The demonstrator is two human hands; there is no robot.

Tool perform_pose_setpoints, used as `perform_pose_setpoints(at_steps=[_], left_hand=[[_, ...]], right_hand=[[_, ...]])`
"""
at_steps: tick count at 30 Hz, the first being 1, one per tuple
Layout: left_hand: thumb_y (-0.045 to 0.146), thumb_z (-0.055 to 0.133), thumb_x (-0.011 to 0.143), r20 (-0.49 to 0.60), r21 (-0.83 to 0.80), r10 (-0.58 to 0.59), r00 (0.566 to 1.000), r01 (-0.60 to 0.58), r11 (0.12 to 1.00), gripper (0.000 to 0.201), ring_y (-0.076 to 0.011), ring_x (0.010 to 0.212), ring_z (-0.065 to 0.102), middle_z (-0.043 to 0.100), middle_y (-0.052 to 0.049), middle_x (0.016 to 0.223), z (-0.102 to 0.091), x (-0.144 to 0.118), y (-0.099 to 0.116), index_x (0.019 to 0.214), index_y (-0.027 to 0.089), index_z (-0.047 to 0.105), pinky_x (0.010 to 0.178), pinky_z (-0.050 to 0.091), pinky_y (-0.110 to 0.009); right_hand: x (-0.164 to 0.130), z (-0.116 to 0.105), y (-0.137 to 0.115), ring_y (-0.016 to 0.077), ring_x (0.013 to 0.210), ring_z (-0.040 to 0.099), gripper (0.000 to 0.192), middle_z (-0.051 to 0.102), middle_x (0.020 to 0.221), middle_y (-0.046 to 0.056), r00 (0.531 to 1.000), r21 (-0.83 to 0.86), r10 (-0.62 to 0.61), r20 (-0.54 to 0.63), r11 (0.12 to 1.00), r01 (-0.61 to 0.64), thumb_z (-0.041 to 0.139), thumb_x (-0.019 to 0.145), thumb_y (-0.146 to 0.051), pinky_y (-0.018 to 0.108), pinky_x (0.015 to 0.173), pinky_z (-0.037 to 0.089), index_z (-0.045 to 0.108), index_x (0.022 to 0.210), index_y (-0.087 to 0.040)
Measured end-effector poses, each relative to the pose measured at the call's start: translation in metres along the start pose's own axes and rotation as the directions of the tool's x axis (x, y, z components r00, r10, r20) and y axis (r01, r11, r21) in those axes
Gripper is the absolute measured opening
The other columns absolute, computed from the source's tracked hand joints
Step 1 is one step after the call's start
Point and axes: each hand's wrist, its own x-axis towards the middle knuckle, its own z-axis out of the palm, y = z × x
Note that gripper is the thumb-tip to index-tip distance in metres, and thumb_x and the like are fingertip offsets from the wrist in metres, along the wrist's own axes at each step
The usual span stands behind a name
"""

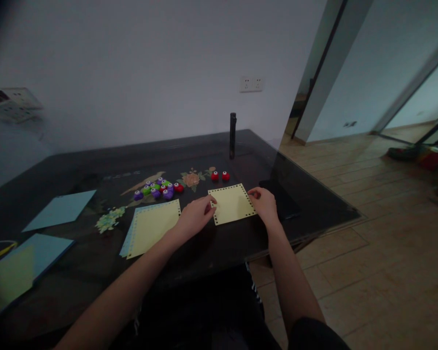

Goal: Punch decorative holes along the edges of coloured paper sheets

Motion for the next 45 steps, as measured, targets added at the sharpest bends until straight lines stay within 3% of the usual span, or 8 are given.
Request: perform_pose_setpoints(at_steps=[5,14,17,20,23,27,37,45], left_hand=[[0.028,0.044,0.086,-0.087,-0.065,0.043,0.995,-0.048,0.997,0.021,-0.0164,0.078,0.059,0.064,-0.003,0.085,-0.033,-0.015,-0.014,0.099,0.021,0.058,0.07,0.044,-0.027],[0.028,0.045,0.082,-0.252,-0.017,-0.192,0.949,0.194,0.981,0.02,-0.0177,0.073,0.061,0.066,-0.004,0.081,-0.063,-0.046,-0.137,0.091,0.019,0.06,0.069,0.046,-0.029],[0.024,0.046,0.081,-0.248,-0.015,-0.194,0.949,0.197,0.98,0.02,-0.019,0.086,0.06,0.065,-0.006,0.092,-0.059,-0.054,-0.16,0.093,0.018,0.06,0.08,0.046,-0.032],[0.03,0.05,0.081,-0.232,0.019,-0.159,0.96,0.167,0.986,0.023,-0.0207,0.097,0.057,0.062,-0.007,0.1,-0.052,-0.058,-0.172,0.098,0.018,0.059,0.088,0.043,-0.034],[0.04,0.058,0.077,-0.168,0.095,-0.154,0.974,0.171,0.981,0.033,-0.0234,0.103,0.054,0.06,-0.008,0.105,-0.045,-0.06,-0.179,0.102,0.018,0.058,0.091,0.041,-0.036],[0.046,0.066,0.069,-0.096,0.173,-0.189,0.977,0.203,0.964,0.047,-0.0261,0.107,0.05,0.056,-0.01,0.112,-0.04,-0.061,-0.182,0.106,0.018,0.055,0.092,0.039,-0.037],[0.047,0.068,0.066,-0.061,0.192,-0.221,0.973,0.229,0.954,0.055,-0.0274,0.103,0.05,0.057,-0.008,0.106,-0.039,-0.058,-0.183,0.113,0.02,0.053,0.087,0.039,-0.038],[0.044,0.071,0.064,-0.112,0.157,-0.201,0.973,0.217,0.963,0.055,-0.0285,0.106,0.048,0.053,-0.01,0.111,-0.036,-0.057,-0.186,0.111,0.02,0.056,0.09,0.038,-0.041]], right_hand=[[-0.002,-0.003,-0.013,0.0139,0.058,0.049,0.021,0.06,0.065,0.003,0.999,0.099,-0.03,-0.027,0.995,0.033,0.056,0.07,-0.029,0.025,0.055,0.037,0.069,0.08,-0.016],[-0.012,0.005,-0.078,0.0159,0.068,0.056,0.017,0.065,0.076,0.005,0.974,0.244,-0.219,0.05,0.949,0.2,0.055,0.075,-0.027,0.026,0.062,0.042,0.068,0.082,-0.017],[-0.017,0.022,-0.119,0.0162,0.073,0.058,0.015,0.065,0.08,0.005,0.913,0.272,-0.384,0.134,0.901,0.339,0.054,0.078,-0.024,0.026,0.064,0.043,0.068,0.082,-0.019],[-0.016,0.051,-0.154,0.0174,0.083,0.058,0.015,0.066,0.087,0.005,0.791,0.25,-0.549,0.271,0.833,0.493,0.055,0.079,-0.018,0.029,0.074,0.044,0.068,0.088,-0.019],[-0.01,0.088,-0.171,0.0213,0.095,0.057,0.019,0.065,0.097,0.008,0.692,0.116,-0.571,0.442,0.802,0.586,0.061,0.078,-0.02,0.032,0.083,0.042,0.068,0.095,-0.017],[-0.005,0.125,-0.171,0.0272,0.106,0.05,0.037,0.06,0.108,0.014,0.648,-0.036,-0.522,0.554,0.763,0.645,0.064,0.078,-0.033,0.035,0.086,0.04,0.064,0.108,-0.013],[-0.012,0.133,-0.163,0.0282,0.103,0.05,0.042,0.057,0.108,0.013,0.671,-0.107,-0.547,0.5,0.73,0.675,0.065,0.076,-0.042,0.037,0.082,0.041,0.062,0.11,-0.017],[-0.012,0.137,-0.165,0.0179,0.083,0.057,0.012,0.064,0.087,0.004,0.763,0.094,-0.533,0.366,0.837,0.539,0.063,0.075,-0.019,0.028,0.072,0.041,0.064,0.087,-0.019]])
